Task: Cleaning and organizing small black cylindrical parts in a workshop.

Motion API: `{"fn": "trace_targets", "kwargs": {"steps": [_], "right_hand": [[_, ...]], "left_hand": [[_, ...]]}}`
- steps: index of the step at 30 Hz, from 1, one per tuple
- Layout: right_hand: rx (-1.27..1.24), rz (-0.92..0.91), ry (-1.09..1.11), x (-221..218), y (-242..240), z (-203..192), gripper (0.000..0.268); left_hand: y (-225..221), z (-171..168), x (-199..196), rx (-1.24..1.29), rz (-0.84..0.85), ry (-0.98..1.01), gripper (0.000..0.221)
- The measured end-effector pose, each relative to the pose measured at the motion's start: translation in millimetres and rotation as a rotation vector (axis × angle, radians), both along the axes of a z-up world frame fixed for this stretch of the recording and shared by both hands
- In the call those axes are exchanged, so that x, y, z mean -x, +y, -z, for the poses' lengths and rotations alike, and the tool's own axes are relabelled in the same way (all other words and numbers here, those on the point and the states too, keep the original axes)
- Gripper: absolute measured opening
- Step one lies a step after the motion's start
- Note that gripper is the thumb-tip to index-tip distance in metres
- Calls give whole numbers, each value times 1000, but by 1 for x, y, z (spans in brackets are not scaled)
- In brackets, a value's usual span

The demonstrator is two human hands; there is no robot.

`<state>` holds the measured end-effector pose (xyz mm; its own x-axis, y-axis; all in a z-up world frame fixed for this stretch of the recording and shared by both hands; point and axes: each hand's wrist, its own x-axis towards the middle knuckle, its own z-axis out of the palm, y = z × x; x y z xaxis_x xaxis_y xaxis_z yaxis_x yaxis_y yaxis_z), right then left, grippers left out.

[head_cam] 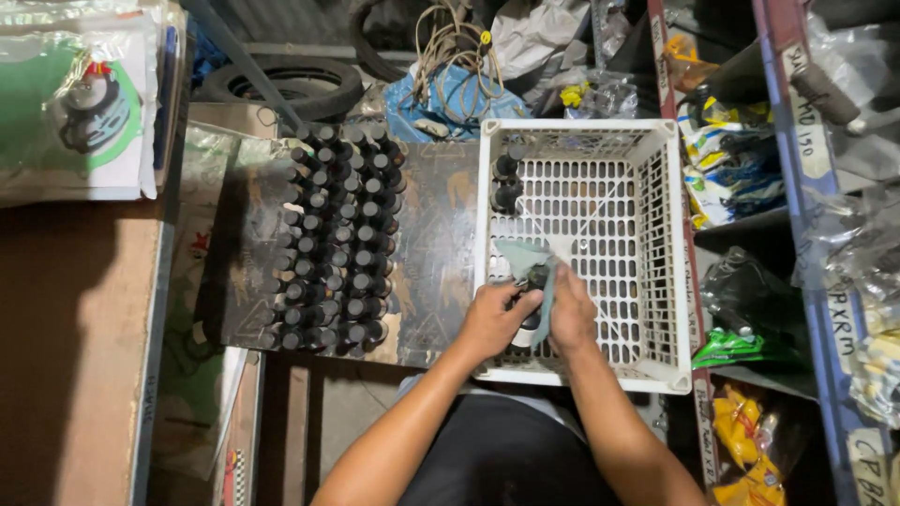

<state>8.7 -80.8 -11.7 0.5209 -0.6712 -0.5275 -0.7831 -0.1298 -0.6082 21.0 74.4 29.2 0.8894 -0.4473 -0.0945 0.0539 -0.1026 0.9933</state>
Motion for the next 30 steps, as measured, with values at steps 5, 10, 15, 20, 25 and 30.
{"fn": "trace_targets", "kwargs": {"steps": [5,10,15,20,25,30], "right_hand": [[-512,218,-789,1,39,-70,33],[-463,278,-770,2,68,-64,42],[-456,-105,-753,1,12,39,49],[-457,105,-815,-3,73,-20,48],[-604,114,-899,4,67,2,51],[-582,79,-898,9,68,-11,41]], "left_hand": [[7,-26,-11,-59,-35,-78,31],[9,-22,-31,-207,-87,-90,28],[26,-33,-38,-137,-40,-44,30],[39,-5,-45,-143,31,-19,22],[52,-5,-46,-100,104,7,29],[53,4,-42,-9,138,60,28]]}}
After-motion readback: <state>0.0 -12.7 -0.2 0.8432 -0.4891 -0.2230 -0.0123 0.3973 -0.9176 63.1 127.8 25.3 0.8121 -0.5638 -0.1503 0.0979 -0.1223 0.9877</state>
